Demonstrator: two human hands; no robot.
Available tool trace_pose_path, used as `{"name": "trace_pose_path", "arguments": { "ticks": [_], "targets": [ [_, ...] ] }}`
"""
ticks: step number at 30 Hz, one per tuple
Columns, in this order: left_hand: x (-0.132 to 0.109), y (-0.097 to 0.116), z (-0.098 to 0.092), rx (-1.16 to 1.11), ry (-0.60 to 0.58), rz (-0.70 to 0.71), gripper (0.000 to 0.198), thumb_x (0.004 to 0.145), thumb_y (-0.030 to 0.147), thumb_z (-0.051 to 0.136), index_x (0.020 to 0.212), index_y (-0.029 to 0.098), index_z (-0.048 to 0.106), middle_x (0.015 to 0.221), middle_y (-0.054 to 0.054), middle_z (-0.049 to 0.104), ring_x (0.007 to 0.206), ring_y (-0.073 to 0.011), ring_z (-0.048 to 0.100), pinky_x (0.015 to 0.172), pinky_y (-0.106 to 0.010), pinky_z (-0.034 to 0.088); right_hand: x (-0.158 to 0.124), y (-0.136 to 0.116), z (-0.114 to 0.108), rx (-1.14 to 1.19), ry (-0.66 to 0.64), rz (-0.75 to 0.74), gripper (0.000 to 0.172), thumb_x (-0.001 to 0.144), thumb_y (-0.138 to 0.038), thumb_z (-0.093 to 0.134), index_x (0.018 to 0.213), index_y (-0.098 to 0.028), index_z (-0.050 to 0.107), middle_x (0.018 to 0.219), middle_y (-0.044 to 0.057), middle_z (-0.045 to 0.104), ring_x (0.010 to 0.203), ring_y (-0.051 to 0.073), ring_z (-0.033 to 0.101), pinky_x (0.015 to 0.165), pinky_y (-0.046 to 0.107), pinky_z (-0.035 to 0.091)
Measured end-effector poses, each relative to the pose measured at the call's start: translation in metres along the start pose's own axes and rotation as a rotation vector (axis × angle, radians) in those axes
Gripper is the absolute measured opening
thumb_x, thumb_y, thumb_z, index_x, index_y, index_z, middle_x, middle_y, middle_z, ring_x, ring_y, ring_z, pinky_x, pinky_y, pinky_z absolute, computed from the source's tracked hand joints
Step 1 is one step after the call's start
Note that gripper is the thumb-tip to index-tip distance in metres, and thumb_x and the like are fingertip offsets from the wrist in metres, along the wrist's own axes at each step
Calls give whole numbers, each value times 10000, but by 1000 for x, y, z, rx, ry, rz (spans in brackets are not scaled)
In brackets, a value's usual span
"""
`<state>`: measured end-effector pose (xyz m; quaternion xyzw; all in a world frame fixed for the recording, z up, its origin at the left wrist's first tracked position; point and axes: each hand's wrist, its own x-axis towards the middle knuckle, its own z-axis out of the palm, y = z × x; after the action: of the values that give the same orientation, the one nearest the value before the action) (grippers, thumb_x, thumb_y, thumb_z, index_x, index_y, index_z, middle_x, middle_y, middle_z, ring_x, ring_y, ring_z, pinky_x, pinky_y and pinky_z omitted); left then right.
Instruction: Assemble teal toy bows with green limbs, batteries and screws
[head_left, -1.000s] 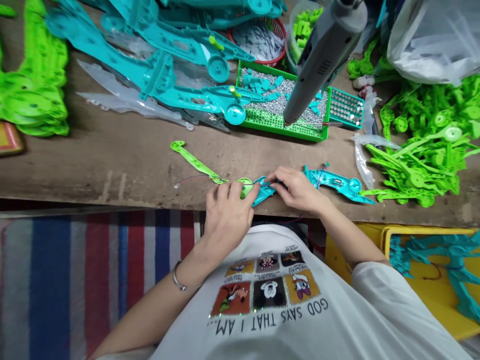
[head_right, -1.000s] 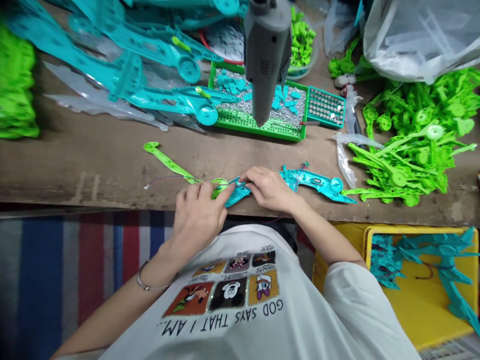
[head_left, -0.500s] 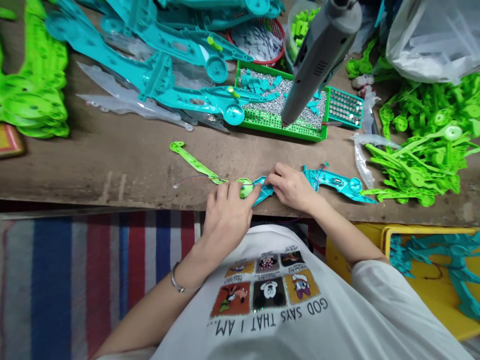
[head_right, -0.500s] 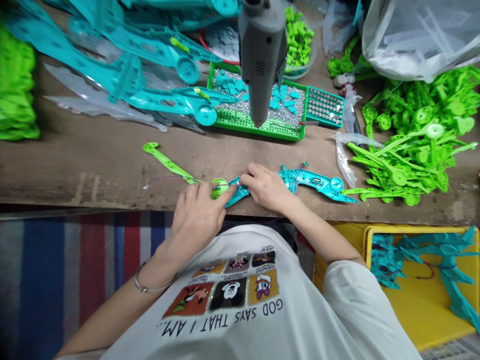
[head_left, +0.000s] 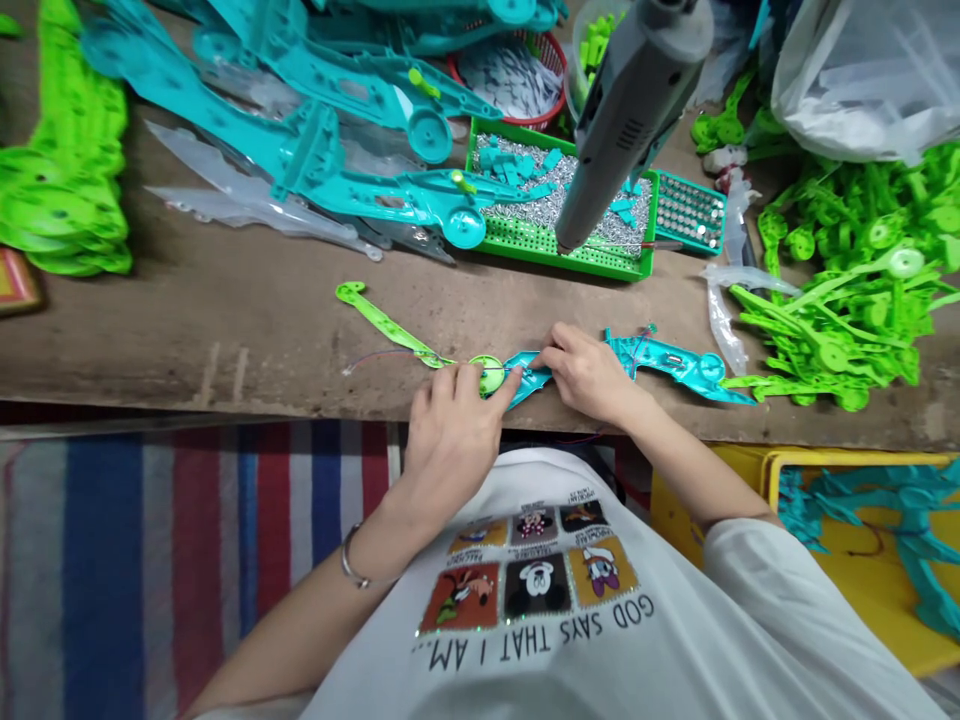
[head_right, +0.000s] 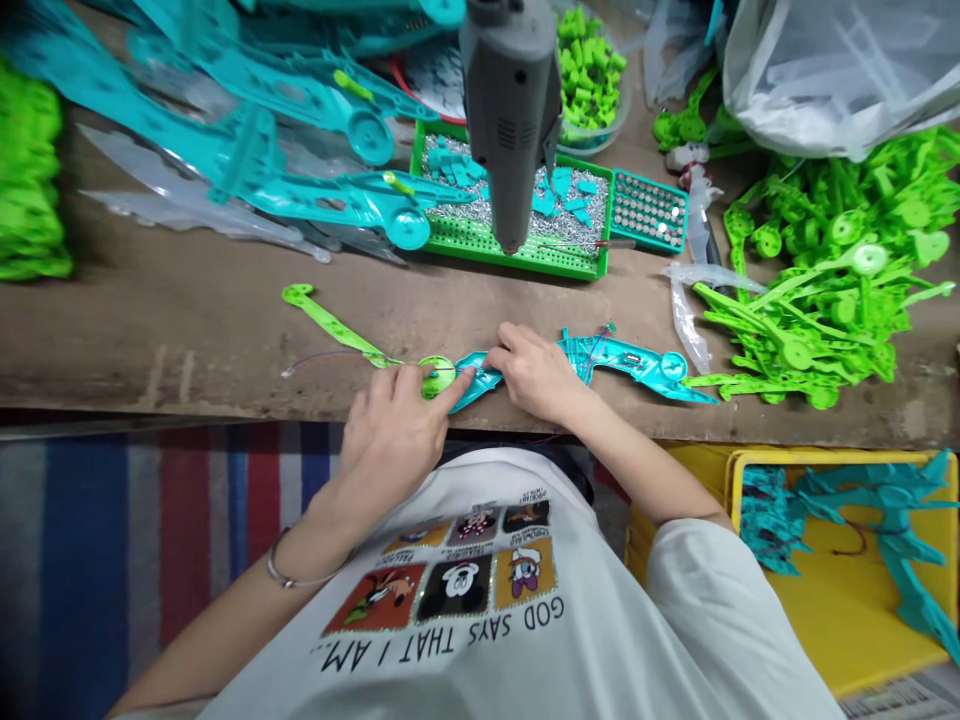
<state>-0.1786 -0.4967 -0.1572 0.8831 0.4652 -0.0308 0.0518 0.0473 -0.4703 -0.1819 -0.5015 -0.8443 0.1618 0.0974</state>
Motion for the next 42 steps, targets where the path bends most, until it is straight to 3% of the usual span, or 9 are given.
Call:
{"name": "trace_pose_path", "arguments": {
  "ticks": [8, 15, 19, 25, 29, 35, 38, 42],
  "targets": [
    [1, -1, 0, 25, 18, 25, 518, 986, 225, 489, 1494, 310, 542, 1158, -169, 590, 1030, -360, 541, 755, -443, 444, -21, 12, -5, 159, 94, 117, 216, 996, -109, 446, 1056, -168, 644, 1016, 107, 639, 940, 228, 602, 827, 339, 479],
    [0, -4, 7, 6, 45, 33, 550, 984, 218, 488, 1524, 324, 508, 1201, -174, 587, 1031, -358, 537, 760, -441, 444, -25, 14, -3, 67, 98, 146, 207, 945, -103, 477, 994, -171, 665, 964, 102, 642, 897, 232, 599, 801, 334, 468],
    [1, -4, 8, 5, 38, 34, 545, 977, 227, 508, 1512, 330, 523, 1180, -166, 584, 1016, -355, 534, 749, -439, 443, -22, 10, -2, 12, 98, 235, 205, 929, -114, 503, 969, -173, 695, 949, 102, 649, 878, 230, 604, 772, 326, 457],
    [4, 3, 7, -42, 34, 22, 495, 990, 244, 500, 1470, 339, 572, 1175, -163, 591, 1013, -352, 539, 744, -441, 445, -20, 9, -10, -110, 3, 253, 232, 925, -111, 517, 956, -149, 744, 956, 121, 665, 863, 237, 599, 752, 334, 438],
    [3, 7, 12, -63, 73, 21, 529, 993, 238, 504, 1516, 318, 525, 1200, -164, 606, 1014, -348, 558, 753, -446, 467, -23, 12, -16, -178, -58, 218, 268, 952, -104, 489, 955, -151, 753, 982, 133, 672, 880, 245, 586, 804, 360, 438],
    [-7, 1, 34, -247, 233, 39, 574, 1029, 254, 493, 1594, 216, 398, 1428, -164, 584, 1338, -337, 514, 995, -456, 490, -31, 12, -31, -155, -34, 143, 264, 910, -92, 543, 1039, -157, 764, 985, 119, 723, 945, 270, 598, 861, 397, 465],
    [-12, -3, 44, -302, 298, 65, 611, 1036, 309, 510, 1605, 152, 351, 1491, -168, 562, 1419, -309, 479, 1097, -435, 448, -17, 11, -45, -67, 16, 138, 255, 894, -81, 544, 1022, -148, 754, 948, 110, 742, 929, 262, 630, 852, 391, 491],
    [-15, -5, 56, -278, 367, 85, 593, 1034, 371, 530, 1557, 114, 419, 1495, -177, 572, 1421, -315, 486, 1109, -435, 425, 37, -11, -52, 182, 42, 2, 256, 951, -100, 505, 1087, -158, 714, 1022, 89, 748, 950, 213, 672, 870, 342, 510]
  ]
}}
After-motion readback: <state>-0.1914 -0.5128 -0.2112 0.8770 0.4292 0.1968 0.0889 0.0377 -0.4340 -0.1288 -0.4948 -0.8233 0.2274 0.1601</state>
